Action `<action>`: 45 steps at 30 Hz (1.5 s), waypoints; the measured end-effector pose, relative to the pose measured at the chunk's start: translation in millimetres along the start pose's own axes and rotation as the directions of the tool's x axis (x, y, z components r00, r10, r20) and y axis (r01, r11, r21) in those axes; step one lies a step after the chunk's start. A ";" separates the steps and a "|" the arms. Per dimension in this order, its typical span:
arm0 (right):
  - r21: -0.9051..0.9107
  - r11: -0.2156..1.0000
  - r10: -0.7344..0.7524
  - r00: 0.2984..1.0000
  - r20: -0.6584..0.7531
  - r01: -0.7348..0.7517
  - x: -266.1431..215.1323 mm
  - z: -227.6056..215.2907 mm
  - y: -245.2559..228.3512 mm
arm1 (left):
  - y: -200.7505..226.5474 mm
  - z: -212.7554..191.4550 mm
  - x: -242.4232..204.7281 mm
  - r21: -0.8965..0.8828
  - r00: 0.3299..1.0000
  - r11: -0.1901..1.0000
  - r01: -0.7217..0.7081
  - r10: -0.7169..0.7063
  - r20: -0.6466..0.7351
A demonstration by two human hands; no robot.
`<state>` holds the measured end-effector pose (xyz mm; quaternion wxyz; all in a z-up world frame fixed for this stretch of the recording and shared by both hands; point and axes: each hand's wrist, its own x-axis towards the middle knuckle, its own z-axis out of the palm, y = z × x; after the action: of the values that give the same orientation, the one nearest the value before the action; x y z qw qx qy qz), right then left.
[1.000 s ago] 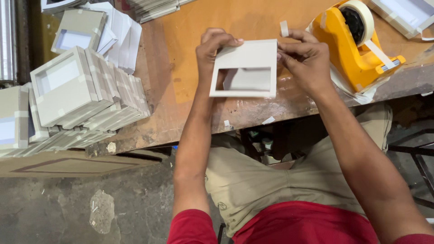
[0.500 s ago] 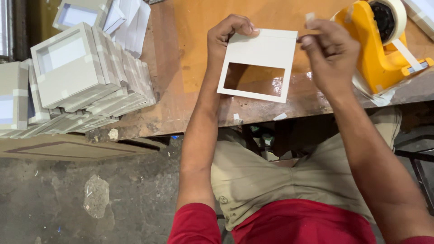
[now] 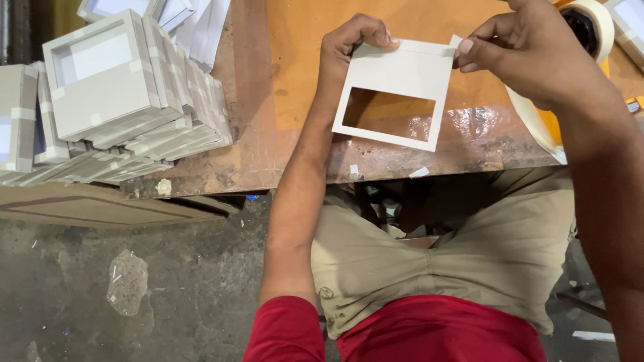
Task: The person assembles small white cardboard boxes by folding the flaps and securing them with adhesive tape. They handle each box one at a time, folding edges and applying tape to the seams to form a finished box.
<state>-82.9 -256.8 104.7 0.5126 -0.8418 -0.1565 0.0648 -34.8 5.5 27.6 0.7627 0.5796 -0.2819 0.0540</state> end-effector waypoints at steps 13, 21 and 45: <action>-0.025 0.995 0.094 0.996 0.007 -0.093 4.8 -1.9 -3.4 | 5.5 1.3 0.6 0.066 0.999 0.997 -0.032 0.031 0.017; -0.111 0.921 0.373 0.927 -0.027 -0.374 18.1 3.4 -28.1 | 4.5 1.1 -1.7 0.064 1.000 0.998 -0.026 0.026 0.011; 0.127 0.978 0.200 0.918 -0.341 -0.166 9.5 72.5 99.0 | -60.0 -3.7 -3.8 0.294 0.931 0.918 0.266 -0.166 -0.324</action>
<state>-74.1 -234.7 -16.0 0.5638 -0.8251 0.0204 -0.0318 -12.0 -9.5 -26.1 0.6882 0.7133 -0.0864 0.1006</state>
